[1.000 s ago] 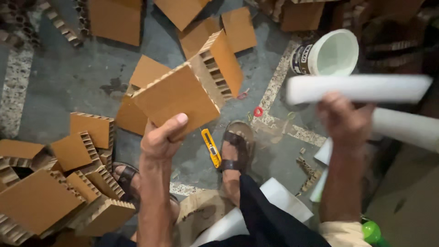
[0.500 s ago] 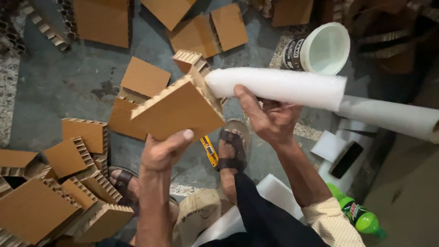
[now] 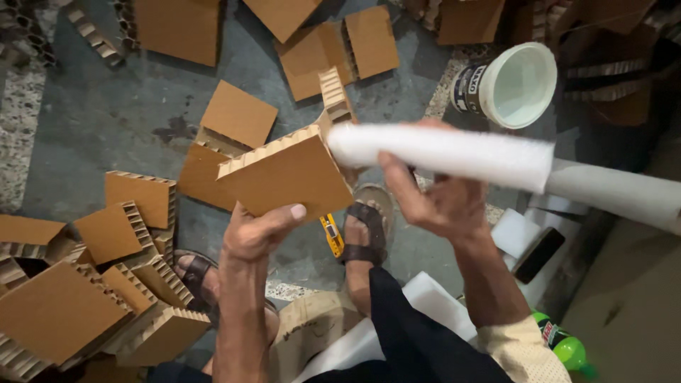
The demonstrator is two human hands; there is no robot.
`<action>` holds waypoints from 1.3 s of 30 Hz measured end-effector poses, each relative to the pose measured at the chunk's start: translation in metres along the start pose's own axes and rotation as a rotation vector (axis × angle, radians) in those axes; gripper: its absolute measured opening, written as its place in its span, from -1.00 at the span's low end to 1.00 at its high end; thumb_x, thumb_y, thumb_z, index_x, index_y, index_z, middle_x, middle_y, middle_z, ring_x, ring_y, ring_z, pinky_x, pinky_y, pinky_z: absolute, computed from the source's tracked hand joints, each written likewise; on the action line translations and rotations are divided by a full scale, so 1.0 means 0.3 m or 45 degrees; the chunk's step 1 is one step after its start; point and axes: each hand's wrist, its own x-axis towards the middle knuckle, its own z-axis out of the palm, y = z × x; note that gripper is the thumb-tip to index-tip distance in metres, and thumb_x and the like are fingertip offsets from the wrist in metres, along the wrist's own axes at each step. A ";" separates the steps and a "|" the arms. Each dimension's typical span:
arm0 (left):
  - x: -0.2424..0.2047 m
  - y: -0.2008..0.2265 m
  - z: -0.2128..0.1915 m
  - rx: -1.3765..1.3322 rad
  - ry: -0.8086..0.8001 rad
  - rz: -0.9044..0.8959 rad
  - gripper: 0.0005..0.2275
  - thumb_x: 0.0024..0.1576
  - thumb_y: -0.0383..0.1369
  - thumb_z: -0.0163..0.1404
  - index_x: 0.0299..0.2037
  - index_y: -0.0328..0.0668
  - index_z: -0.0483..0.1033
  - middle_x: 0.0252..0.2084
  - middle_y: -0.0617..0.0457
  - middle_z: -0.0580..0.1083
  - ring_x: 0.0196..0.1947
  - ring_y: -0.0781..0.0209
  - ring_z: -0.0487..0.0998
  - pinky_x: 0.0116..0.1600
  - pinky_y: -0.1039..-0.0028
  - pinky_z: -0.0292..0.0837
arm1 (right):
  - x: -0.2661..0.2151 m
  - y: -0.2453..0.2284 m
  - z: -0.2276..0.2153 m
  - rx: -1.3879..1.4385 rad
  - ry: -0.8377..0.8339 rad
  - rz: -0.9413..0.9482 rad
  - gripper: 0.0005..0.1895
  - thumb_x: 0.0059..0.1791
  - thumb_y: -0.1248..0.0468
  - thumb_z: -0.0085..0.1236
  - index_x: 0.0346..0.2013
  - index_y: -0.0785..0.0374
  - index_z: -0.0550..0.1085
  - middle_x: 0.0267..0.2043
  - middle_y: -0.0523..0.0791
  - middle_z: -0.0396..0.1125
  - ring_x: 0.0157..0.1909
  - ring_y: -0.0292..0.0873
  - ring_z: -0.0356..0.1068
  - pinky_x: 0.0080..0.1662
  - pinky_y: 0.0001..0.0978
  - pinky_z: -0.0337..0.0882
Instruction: The person cuts a piece of corrugated cardboard with a utility knife, then repeatedly applies a white liquid from a cylindrical applicator to the edges of multiple cardboard pieces. The person handles each piece individually, coating edges and placing them on the floor.
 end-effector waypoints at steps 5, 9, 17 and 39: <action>-0.007 0.002 -0.066 -0.091 -0.021 0.123 -0.92 0.12 -0.65 0.12 -0.23 -0.43 0.51 -0.45 0.17 0.40 -0.48 0.40 0.32 -0.36 0.54 0.19 | -0.075 -0.071 -0.024 0.165 -0.051 0.348 -0.73 -0.07 0.44 0.36 -0.11 0.40 0.51 -0.25 -0.03 0.45 -0.27 -0.23 0.45 -0.24 -0.39 0.45; 0.000 -0.001 -0.051 -0.080 -0.040 0.074 -0.80 0.08 -0.65 0.12 -0.10 -0.43 0.52 -0.34 0.08 0.46 -0.45 0.35 0.40 -0.34 0.50 0.30 | -0.078 -0.085 -0.053 0.310 0.122 0.541 -0.73 0.00 0.41 0.35 -0.05 0.39 0.49 -0.27 -0.06 0.46 -0.34 -0.29 0.48 -0.33 -0.49 0.46; -0.015 0.009 0.001 -0.014 -0.060 0.031 -0.67 0.01 -0.65 0.09 0.02 -0.43 0.52 -0.05 -0.07 0.55 -0.01 0.09 0.57 0.10 0.25 0.51 | 0.049 -0.021 -0.030 0.100 0.062 0.062 -0.73 0.00 0.42 0.32 -0.04 0.38 0.48 -0.19 0.00 0.46 -0.19 -0.19 0.50 -0.20 -0.42 0.51; -0.030 0.068 0.253 0.194 0.276 0.176 -0.69 0.15 -0.56 0.09 0.11 -0.47 0.47 -0.01 -0.05 0.56 -0.04 0.22 0.59 0.07 0.42 0.53 | 0.020 -0.245 0.019 -0.207 0.138 0.037 -0.86 0.01 0.43 0.27 -0.17 0.43 0.52 -0.19 0.02 0.50 -0.15 0.00 0.58 -0.06 -0.27 0.62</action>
